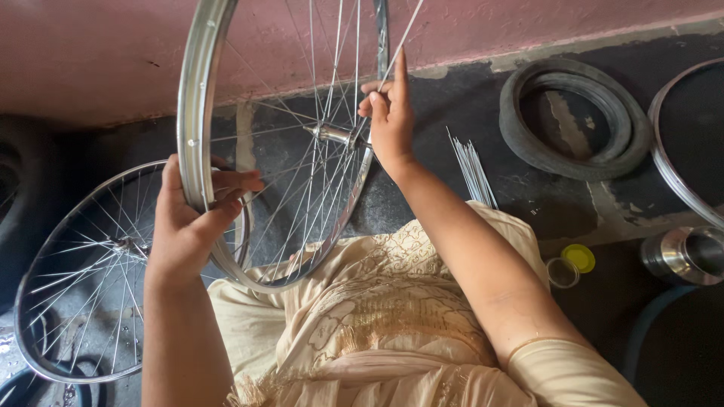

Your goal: The person laces a bicycle wheel by inserting spokes one at a time through the rim and hub. They rotate the wheel to access different spoke holes and continue adding spokes until the wheel is fully laced.

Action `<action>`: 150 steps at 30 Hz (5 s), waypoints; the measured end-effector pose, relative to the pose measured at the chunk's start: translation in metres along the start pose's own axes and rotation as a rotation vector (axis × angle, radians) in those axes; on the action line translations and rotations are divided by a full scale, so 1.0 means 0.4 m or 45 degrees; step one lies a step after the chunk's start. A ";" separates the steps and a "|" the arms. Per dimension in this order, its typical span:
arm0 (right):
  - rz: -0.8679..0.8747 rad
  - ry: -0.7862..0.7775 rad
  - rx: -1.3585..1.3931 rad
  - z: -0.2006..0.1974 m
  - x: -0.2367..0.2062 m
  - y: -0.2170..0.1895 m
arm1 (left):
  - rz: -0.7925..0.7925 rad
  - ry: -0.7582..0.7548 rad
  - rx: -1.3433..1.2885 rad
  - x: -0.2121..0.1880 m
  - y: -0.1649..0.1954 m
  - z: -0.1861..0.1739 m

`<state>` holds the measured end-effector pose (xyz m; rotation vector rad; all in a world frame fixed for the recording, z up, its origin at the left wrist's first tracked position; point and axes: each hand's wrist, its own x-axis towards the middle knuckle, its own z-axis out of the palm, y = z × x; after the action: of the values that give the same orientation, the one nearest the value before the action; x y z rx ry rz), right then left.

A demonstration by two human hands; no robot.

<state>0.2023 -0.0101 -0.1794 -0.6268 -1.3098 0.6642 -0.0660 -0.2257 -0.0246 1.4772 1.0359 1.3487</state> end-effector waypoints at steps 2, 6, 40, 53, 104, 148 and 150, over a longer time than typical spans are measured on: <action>0.014 0.011 0.024 -0.005 0.000 -0.002 | 0.006 0.001 0.056 0.002 0.001 0.004; 0.081 0.067 0.009 -0.022 -0.005 -0.008 | 0.004 -0.008 -0.050 0.001 0.000 0.023; 0.078 0.162 -0.068 -0.114 -0.103 -0.135 | 0.180 -0.269 0.067 -0.073 0.022 0.084; -0.167 0.108 -0.336 -0.225 -0.125 -0.224 | 0.053 -0.420 0.047 0.113 0.103 0.146; -0.493 -0.165 -1.381 -0.054 -0.078 -0.243 | -0.060 -0.163 0.045 0.023 0.040 0.119; 0.690 0.094 -0.854 -0.725 -0.425 -0.016 | 0.015 0.178 0.158 -0.163 0.052 0.259; 0.626 0.098 -1.117 -0.872 -0.446 0.010 | 0.062 0.092 0.067 -0.134 0.048 0.253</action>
<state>0.5227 -0.1553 -0.3518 -1.7075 -1.3574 0.4158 0.0317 -0.2885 -0.0262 1.5107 1.0952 1.4286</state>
